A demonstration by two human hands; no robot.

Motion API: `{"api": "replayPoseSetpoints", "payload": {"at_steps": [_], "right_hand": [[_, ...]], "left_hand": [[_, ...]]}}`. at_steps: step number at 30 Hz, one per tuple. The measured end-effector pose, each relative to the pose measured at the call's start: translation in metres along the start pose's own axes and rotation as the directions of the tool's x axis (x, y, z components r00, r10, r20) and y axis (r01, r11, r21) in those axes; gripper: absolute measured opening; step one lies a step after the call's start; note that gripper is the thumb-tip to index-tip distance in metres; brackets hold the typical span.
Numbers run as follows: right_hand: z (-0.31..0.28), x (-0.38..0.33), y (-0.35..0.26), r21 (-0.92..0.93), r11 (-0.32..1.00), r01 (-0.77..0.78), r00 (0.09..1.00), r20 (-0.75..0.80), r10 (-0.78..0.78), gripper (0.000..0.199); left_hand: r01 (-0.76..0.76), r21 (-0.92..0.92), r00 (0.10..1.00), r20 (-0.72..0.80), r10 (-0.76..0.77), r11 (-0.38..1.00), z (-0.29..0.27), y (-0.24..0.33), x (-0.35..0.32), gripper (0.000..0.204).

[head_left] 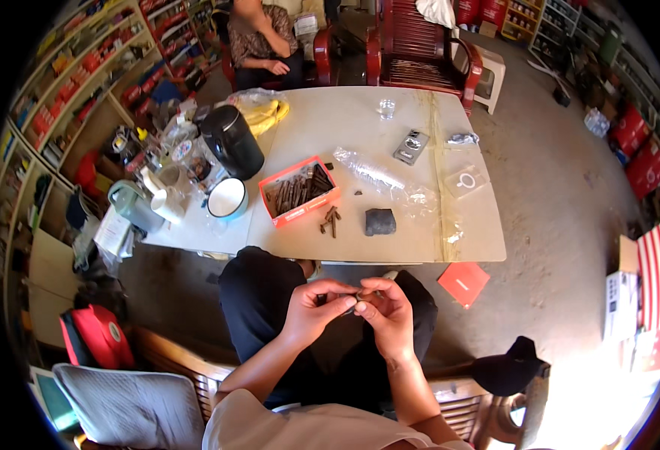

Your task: The person assembles a small mechanical component by hand, taking parts from a red box and fitting a metal pin into a plastic housing.

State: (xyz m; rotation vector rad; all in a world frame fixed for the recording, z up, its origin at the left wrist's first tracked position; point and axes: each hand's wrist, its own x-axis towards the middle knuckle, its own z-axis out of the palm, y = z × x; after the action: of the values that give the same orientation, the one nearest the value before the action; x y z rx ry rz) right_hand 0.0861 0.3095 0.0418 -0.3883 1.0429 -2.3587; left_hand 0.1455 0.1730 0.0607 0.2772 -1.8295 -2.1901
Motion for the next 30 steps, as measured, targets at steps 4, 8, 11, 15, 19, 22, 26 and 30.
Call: {"api": "replayPoseSetpoints", "payload": {"at_steps": [4, 8, 11, 15, 19, 22, 26, 30], "right_hand": [[0.013, 0.002, 0.004, -0.152, 0.987, 0.05, 0.998, 0.05, -0.043, 0.024], [0.044, 0.01, 0.011, -0.203, 0.943, 0.265, 0.96, 0.15, -0.237, 0.019], [0.075, 0.025, 0.022, -0.216, 0.888, 0.407, 0.91, 0.186, -0.371, 0.016], [0.116, 0.052, 0.036, -0.176, 0.86, 0.48, 0.872, 0.201, -0.445, 0.016], [0.138, 0.073, 0.043, -0.155, 0.885, 0.44, 0.895, 0.161, -0.417, 0.014], [0.146, 0.089, 0.043, -0.216, 0.86, 0.462, 0.886, 0.084, -0.455, 0.012], [0.126, 0.113, 0.028, -0.256, 0.868, 0.425, 0.877, -0.121, -0.465, 0.009], [0.079, 0.13, 0.024, 0.01, 0.945, 0.328, 0.94, -0.108, -0.325, 0.008]], "left_hand": [[0.074, -0.137, 0.995, -0.053, -0.081, 0.988, -0.006, 0.004, -0.012, 0.01], [-0.105, -0.038, 0.994, -0.006, 0.105, 0.994, -0.028, 0.035, -0.018, 0.008], [-0.367, 0.18, 0.929, 0.028, 0.368, 0.913, -0.053, 0.066, -0.008, 0.009], [-0.494, 0.297, 0.85, -0.031, 0.526, 0.817, -0.084, 0.082, 0.007, 0.009], [-0.473, 0.343, 0.851, -0.059, 0.522, 0.811, -0.103, 0.097, 0.018, 0.011], [-0.439, 0.362, 0.889, 0.046, 0.455, 0.822, -0.114, 0.11, 0.028, 0.021], [-0.17, 0.18, 0.962, 0.243, 0.124, 0.969, -0.135, 0.121, 0.054, 0.043], [0.129, -0.092, 0.969, 0.224, -0.105, 0.987, -0.174, 0.095, 0.081, 0.032]]}}
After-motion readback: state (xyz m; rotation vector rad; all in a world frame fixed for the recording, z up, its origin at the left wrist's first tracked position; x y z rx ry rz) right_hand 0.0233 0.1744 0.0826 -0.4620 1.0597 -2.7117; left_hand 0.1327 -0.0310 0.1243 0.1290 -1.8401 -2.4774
